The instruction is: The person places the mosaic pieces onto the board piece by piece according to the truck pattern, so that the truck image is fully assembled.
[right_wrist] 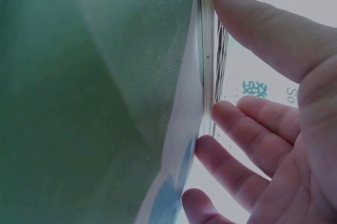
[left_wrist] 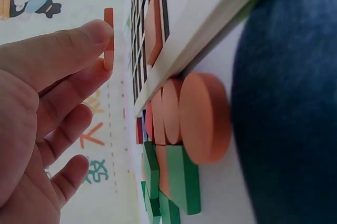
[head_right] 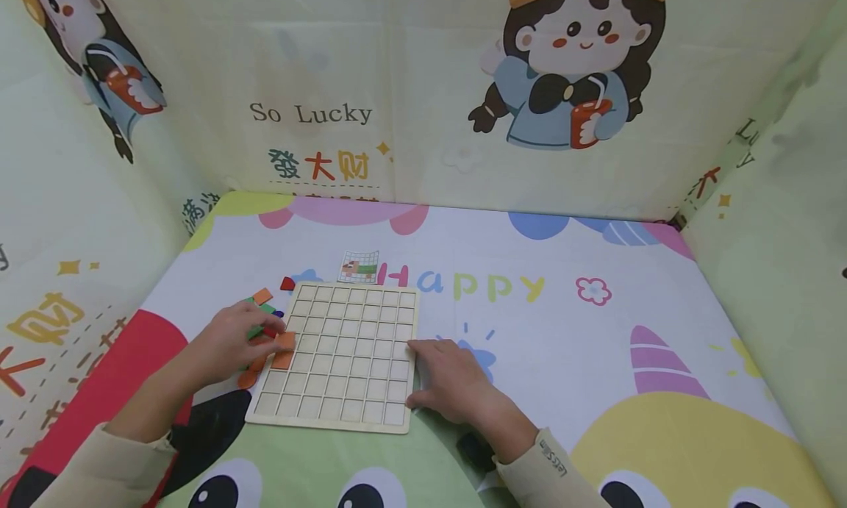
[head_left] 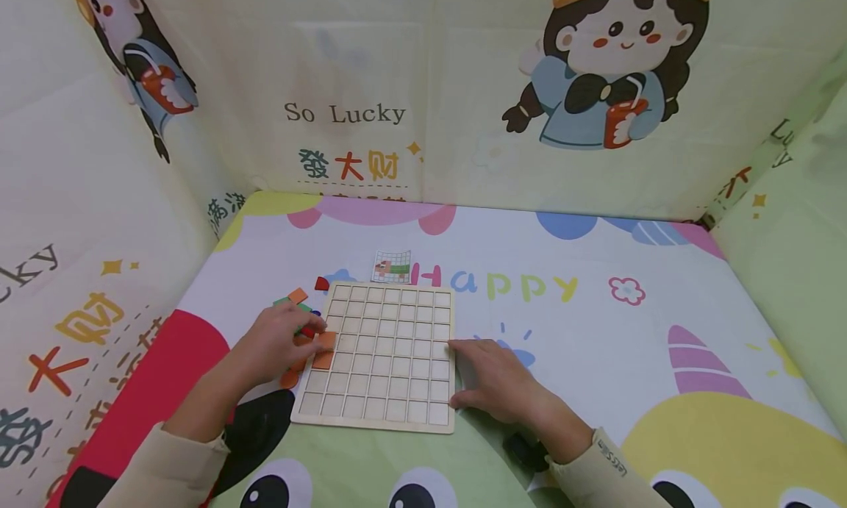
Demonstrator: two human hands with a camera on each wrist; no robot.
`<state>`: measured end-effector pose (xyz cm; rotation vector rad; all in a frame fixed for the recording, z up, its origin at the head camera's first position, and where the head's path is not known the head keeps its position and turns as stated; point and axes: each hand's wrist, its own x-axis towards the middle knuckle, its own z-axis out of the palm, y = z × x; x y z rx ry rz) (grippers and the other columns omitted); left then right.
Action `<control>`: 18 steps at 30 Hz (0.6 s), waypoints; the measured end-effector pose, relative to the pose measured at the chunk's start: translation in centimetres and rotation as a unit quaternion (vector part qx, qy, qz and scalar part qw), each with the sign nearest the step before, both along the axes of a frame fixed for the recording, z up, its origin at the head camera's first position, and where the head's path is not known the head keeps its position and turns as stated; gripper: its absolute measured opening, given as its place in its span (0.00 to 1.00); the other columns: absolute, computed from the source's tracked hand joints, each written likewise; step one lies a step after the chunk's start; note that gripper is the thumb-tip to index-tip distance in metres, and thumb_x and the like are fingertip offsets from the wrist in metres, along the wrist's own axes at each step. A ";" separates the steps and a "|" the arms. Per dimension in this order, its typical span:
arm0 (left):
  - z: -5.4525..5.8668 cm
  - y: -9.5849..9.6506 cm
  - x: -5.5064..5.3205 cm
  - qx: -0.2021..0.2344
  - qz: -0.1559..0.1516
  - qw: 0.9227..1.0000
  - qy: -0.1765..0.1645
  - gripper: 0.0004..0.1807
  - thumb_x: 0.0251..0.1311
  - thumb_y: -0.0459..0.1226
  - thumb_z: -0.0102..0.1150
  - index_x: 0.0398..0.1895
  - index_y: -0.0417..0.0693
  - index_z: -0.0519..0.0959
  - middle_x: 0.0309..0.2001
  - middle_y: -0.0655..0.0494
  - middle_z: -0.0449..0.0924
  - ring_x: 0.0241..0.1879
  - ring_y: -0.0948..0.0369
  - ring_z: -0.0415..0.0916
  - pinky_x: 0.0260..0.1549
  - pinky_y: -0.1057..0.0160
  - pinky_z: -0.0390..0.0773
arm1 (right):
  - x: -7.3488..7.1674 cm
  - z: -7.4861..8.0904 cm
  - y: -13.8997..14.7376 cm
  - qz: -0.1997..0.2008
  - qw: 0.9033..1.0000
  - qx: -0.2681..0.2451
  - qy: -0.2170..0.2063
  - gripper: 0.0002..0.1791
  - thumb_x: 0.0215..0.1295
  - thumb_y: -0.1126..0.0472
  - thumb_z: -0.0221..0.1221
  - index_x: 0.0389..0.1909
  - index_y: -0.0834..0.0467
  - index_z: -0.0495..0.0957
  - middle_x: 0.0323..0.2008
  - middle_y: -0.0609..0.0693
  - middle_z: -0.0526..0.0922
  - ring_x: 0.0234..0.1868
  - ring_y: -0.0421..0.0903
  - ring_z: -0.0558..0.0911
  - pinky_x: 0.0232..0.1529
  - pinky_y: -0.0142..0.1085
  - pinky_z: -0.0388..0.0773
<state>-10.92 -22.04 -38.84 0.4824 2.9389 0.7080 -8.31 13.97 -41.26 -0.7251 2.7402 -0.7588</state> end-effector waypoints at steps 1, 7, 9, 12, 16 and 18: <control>0.0 0.1 0.1 0.003 0.002 1.000 -0.005 0.16 0.54 0.39 0.75 0.45 0.46 0.86 0.41 0.51 0.79 0.45 0.50 0.71 0.29 0.63 0.81 | 0.0 0.0 0.0 0.000 1.000 0.001 0.001 0.43 0.49 0.52 0.76 0.66 0.61 0.71 0.61 0.56 0.77 0.62 0.59 0.73 0.59 0.58 0.68; -0.4 0.6 0.8 0.006 0.005 1.000 -0.009 0.15 0.53 0.39 0.76 0.44 0.47 0.86 0.40 0.53 0.78 0.44 0.52 0.70 0.27 0.66 0.79 | -0.1 -0.1 0.0 0.001 1.000 0.001 0.002 0.43 0.49 0.52 0.76 0.66 0.61 0.71 0.61 0.56 0.77 0.62 0.59 0.73 0.59 0.58 0.68; -0.6 0.7 0.9 0.005 0.000 1.000 -0.006 0.16 0.52 0.40 0.77 0.44 0.47 0.87 0.39 0.54 0.78 0.44 0.53 0.70 0.26 0.67 0.78 | -0.1 -0.1 0.0 0.002 1.000 0.001 0.003 0.43 0.49 0.52 0.76 0.66 0.62 0.71 0.61 0.56 0.77 0.62 0.59 0.73 0.59 0.58 0.68; -0.9 0.8 1.0 0.003 -0.010 1.000 -0.003 0.18 0.51 0.40 0.77 0.45 0.46 0.87 0.39 0.56 0.79 0.43 0.55 0.70 0.26 0.67 0.77 | -0.1 -0.1 0.0 0.002 1.000 0.001 0.005 0.44 0.49 0.52 0.77 0.66 0.62 0.71 0.61 0.56 0.77 0.61 0.59 0.74 0.59 0.58 0.69; -1.3 0.9 1.1 0.002 -0.021 1.000 0.003 0.18 0.51 0.40 0.77 0.45 0.46 0.87 0.37 0.58 0.79 0.42 0.56 0.70 0.26 0.68 0.77 | 0.0 -0.2 0.0 0.003 1.000 0.001 0.007 0.44 0.49 0.52 0.77 0.66 0.62 0.71 0.61 0.56 0.77 0.61 0.59 0.74 0.59 0.58 0.69; -1.4 1.1 1.1 -0.002 -0.026 1.000 0.008 0.17 0.51 0.40 0.77 0.44 0.46 0.87 0.36 0.59 0.79 0.41 0.57 0.70 0.28 0.66 0.77 | 0.0 -0.2 0.0 0.003 1.000 0.000 0.007 0.44 0.49 0.52 0.77 0.66 0.62 0.71 0.61 0.56 0.77 0.61 0.59 0.74 0.59 0.58 0.69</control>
